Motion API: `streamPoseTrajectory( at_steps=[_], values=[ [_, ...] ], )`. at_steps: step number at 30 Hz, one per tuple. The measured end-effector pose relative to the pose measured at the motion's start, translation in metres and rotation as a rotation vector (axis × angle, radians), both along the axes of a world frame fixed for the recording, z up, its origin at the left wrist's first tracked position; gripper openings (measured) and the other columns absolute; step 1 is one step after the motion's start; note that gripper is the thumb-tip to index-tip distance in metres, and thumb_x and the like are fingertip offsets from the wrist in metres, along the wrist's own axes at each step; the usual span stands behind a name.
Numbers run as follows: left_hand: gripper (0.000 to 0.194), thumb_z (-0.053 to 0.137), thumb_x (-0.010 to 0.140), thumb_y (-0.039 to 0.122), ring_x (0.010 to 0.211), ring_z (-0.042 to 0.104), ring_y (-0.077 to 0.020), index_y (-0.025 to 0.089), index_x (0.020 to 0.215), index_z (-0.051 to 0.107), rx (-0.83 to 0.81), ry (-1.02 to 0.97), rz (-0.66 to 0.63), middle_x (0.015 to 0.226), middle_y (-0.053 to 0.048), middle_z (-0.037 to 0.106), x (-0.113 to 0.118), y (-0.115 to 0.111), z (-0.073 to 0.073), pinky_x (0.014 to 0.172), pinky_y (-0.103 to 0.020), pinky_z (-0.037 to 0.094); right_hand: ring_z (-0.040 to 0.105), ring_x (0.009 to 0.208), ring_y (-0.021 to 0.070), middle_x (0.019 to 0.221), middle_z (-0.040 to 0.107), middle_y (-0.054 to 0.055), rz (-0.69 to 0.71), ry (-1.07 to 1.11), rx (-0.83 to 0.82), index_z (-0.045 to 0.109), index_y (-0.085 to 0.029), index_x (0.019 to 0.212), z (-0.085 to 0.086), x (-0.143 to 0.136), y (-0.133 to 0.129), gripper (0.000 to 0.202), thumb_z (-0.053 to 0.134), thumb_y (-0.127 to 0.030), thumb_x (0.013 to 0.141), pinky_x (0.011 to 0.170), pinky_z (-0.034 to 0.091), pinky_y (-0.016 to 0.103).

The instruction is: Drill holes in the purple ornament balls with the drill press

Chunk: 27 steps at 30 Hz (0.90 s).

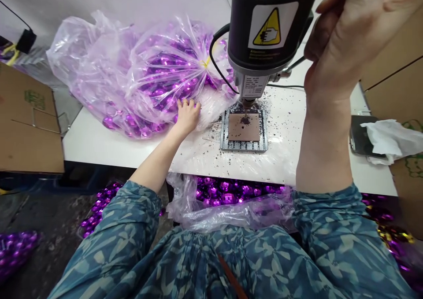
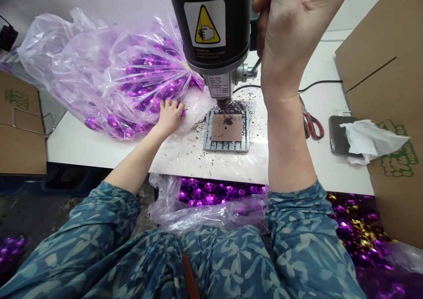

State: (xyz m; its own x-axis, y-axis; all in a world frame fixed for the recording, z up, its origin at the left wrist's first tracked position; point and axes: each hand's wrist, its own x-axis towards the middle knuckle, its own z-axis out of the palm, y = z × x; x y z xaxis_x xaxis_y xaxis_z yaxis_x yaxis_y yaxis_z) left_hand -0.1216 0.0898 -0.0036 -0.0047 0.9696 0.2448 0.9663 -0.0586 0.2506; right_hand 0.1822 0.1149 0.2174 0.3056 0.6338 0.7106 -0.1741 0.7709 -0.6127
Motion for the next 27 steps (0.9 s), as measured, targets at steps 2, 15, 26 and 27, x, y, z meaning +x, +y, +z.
streamPoseTrajectory(
  at_steps=[2, 15, 26, 27],
  values=[
    [0.042, 0.061, 0.082, 0.005, 0.157, 0.047, -0.0533, 0.020, 0.119, 0.073, -0.035, 0.028, -0.011, 0.139, -0.022, 0.072, -0.002, 0.002, 0.001, 0.129, -0.091, 0.010, 0.040, 0.038, -0.0037, 0.040, 0.038, -0.008, 0.007, -0.010, 0.005, 0.041, -0.021, 0.049, 0.000, 0.000, -0.002, 0.053, 0.052, -0.012, 0.100, 0.047, 0.028, 0.012],
    [0.045, 0.050, 0.112, 0.053, 0.102, 0.080, -0.0262, 0.028, 0.148, 0.058, -0.020, -0.955, -0.353, 0.115, -0.013, 0.077, 0.067, -0.039, 0.019, 0.089, -0.049, 0.069, 0.038, 0.036, -0.0053, 0.039, 0.043, -0.010, 0.006, 0.010, 0.004, 0.047, -0.016, 0.044, 0.003, -0.002, -0.013, 0.056, 0.040, -0.005, 0.099, 0.046, 0.025, 0.009],
    [0.062, 0.090, 0.085, 0.062, 0.110, 0.079, -0.0238, 0.022, 0.126, 0.068, -0.135, -1.101, -0.369, 0.122, -0.011, 0.081, 0.105, -0.016, -0.016, 0.098, -0.040, 0.066, 0.034, 0.033, -0.0054, 0.036, 0.036, -0.011, -0.039, -0.007, -0.095, 0.039, -0.017, 0.046, 0.008, -0.008, -0.013, 0.056, 0.034, -0.004, 0.100, 0.043, 0.022, 0.007],
    [0.061, 0.090, 0.086, 0.060, 0.109, 0.079, -0.0238, 0.022, 0.128, 0.068, -0.144, -1.090, -0.375, 0.122, -0.011, 0.081, 0.106, -0.015, -0.018, 0.098, -0.040, 0.065, 0.034, 0.032, -0.0053, 0.036, 0.035, -0.012, -0.042, 0.001, -0.099, 0.036, -0.018, 0.047, 0.008, -0.009, -0.014, 0.055, 0.035, -0.003, 0.100, 0.043, 0.021, 0.007]
  ],
)
